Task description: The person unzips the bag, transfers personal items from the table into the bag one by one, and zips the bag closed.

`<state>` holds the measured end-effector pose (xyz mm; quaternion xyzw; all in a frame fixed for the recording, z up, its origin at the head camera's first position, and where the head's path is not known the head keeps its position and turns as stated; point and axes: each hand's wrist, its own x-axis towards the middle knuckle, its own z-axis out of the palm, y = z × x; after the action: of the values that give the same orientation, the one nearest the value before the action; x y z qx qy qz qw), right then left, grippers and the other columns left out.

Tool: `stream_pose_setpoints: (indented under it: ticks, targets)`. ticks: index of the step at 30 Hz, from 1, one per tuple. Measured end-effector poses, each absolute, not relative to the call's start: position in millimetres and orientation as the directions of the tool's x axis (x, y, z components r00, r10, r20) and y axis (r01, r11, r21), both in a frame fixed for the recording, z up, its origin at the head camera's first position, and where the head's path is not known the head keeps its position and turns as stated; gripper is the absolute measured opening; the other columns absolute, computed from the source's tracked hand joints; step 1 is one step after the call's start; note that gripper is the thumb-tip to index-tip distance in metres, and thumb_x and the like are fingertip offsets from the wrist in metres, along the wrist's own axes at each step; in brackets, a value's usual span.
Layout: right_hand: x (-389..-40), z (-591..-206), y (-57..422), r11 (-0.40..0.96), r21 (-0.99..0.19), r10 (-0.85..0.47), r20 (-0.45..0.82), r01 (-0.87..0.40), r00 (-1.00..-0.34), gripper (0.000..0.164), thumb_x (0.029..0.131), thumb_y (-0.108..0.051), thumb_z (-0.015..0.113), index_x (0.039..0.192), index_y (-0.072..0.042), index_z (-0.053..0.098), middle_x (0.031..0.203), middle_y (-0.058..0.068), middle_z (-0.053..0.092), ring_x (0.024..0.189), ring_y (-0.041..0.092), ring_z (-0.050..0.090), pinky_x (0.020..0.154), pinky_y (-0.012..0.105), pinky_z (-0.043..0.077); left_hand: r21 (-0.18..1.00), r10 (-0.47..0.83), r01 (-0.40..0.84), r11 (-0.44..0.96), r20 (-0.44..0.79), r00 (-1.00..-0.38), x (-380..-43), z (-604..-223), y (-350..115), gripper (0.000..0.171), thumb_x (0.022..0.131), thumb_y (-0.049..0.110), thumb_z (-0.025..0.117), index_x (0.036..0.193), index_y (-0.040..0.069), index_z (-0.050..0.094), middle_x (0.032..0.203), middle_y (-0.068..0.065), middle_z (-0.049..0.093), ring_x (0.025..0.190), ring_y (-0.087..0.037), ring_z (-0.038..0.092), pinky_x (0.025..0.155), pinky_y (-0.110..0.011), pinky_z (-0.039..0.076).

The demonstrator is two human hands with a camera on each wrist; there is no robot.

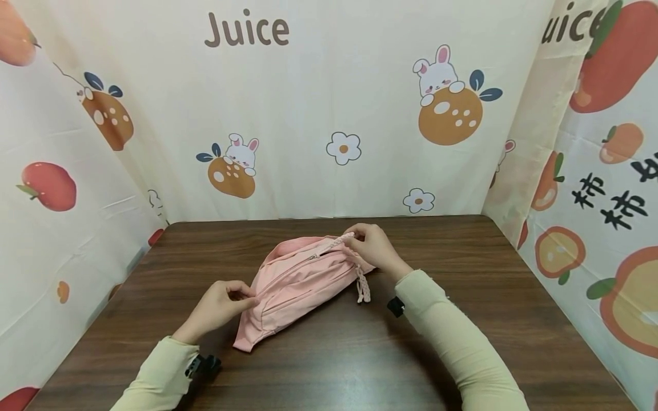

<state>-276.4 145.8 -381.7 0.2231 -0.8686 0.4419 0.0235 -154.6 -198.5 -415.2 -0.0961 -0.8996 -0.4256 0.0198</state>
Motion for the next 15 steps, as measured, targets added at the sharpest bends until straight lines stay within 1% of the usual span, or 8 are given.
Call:
stream_pose_setpoints:
  ticks: [4, 6, 9, 11, 15]
  targets:
    - [-280, -381, 154, 0.516, -0.765, -0.346, 0.224, -0.385, -0.911, 0.016, 0.093, -0.016, 0.065, 0.104, -0.005, 0.071, 0.082, 0.015, 0.069, 0.069, 0.015, 0.061, 0.060, 0.025, 0.047, 0.764, 0.152, 0.180, 0.619, 0.109, -0.982, -154, -415, -198, 0.007, 0.082, 0.017, 0.077, 0.080, 0.013, 0.072, 0.074, 0.002, 0.068, 0.066, -0.004, 0.055, 0.061, -0.020, 0.045]
    - [-282, -382, 157, 0.520, -0.769, -0.338, 0.215, -0.372, -0.916, 0.017, 0.094, -0.017, 0.065, 0.104, -0.005, 0.071, 0.085, 0.019, 0.069, 0.073, 0.018, 0.064, 0.062, 0.026, 0.048, 0.764, 0.149, 0.178, 0.620, 0.108, -0.983, -154, -415, -198, 0.007, 0.082, 0.017, 0.077, 0.080, 0.013, 0.072, 0.074, 0.002, 0.068, 0.066, -0.005, 0.055, 0.062, -0.020, 0.046]
    - [-287, -385, 162, 0.533, -0.768, -0.327, 0.199, -0.354, -0.924, 0.018, 0.094, -0.019, 0.065, 0.104, -0.005, 0.071, 0.088, 0.020, 0.069, 0.076, 0.019, 0.065, 0.065, 0.028, 0.050, 0.762, 0.144, 0.180, 0.622, 0.115, -0.983, -154, -415, -198, 0.006, 0.082, 0.017, 0.078, 0.080, 0.013, 0.073, 0.074, 0.002, 0.068, 0.066, -0.005, 0.055, 0.062, -0.020, 0.045]
    - [-289, -387, 165, 0.538, -0.770, -0.318, 0.192, -0.344, -0.928, 0.019, 0.094, -0.020, 0.065, 0.104, -0.006, 0.071, 0.086, 0.020, 0.069, 0.075, 0.020, 0.064, 0.065, 0.028, 0.049, 0.760, 0.141, 0.182, 0.623, 0.120, -0.983, -154, -415, -199, 0.006, 0.082, 0.016, 0.078, 0.080, 0.014, 0.072, 0.074, 0.003, 0.068, 0.066, -0.005, 0.054, 0.062, -0.020, 0.045]
    - [-293, -391, 171, 0.543, -0.770, -0.302, 0.193, -0.335, -0.934, 0.019, 0.093, -0.020, 0.065, 0.103, -0.004, 0.071, 0.085, 0.015, 0.070, 0.075, 0.018, 0.064, 0.064, 0.027, 0.049, 0.758, 0.133, 0.181, 0.627, 0.125, -0.983, -154, -415, -198, 0.007, 0.081, 0.016, 0.078, 0.079, 0.014, 0.072, 0.074, 0.003, 0.067, 0.066, -0.005, 0.053, 0.062, -0.020, 0.044]
